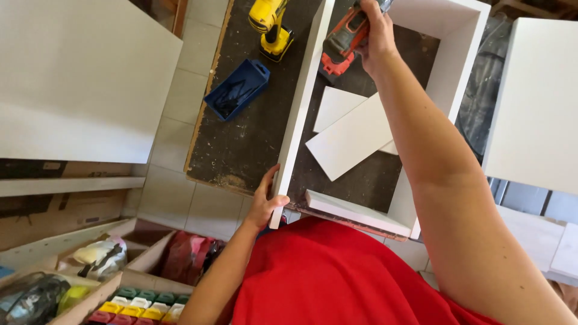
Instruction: Assembling white wooden shelf components by drilling holes and joining panels using a power drill.
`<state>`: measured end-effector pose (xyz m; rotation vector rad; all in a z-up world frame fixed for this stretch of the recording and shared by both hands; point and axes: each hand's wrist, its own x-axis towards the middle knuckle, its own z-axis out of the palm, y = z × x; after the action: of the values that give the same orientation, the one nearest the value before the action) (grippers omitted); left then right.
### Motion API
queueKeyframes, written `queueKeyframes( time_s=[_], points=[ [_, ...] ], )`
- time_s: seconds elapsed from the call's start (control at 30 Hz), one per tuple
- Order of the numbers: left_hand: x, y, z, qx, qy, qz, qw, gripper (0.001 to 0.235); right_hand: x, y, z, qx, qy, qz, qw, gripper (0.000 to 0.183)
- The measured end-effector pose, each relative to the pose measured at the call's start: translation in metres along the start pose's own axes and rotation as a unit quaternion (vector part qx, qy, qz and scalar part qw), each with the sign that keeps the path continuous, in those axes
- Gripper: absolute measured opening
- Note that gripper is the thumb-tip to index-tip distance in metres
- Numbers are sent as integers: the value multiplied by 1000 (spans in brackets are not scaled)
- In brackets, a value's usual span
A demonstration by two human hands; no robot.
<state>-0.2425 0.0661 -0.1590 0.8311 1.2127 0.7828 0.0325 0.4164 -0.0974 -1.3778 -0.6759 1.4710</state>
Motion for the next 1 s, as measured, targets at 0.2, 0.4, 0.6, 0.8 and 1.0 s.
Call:
queueKeyframes(
  time_s=[0.2,0.4,0.6,0.8,1.0],
  points=[
    [15,10,14,57,-13,-47,997,106,-10,-12,-36,282,25,-89,955,28],
    [33,60,37,169,-40,-150,973,118,-130,-117,-32,166,55,-181,968,45],
    [34,110,48,318,-87,-214,920,122,-111,-74,25,142,26,-126,981,47],
    [29,136,44,369,-142,-229,889,119,-105,-9,79,96,-30,-37,994,45],
    [27,125,36,374,-150,-156,902,116,-92,45,99,75,12,-45,996,37]
  ],
)
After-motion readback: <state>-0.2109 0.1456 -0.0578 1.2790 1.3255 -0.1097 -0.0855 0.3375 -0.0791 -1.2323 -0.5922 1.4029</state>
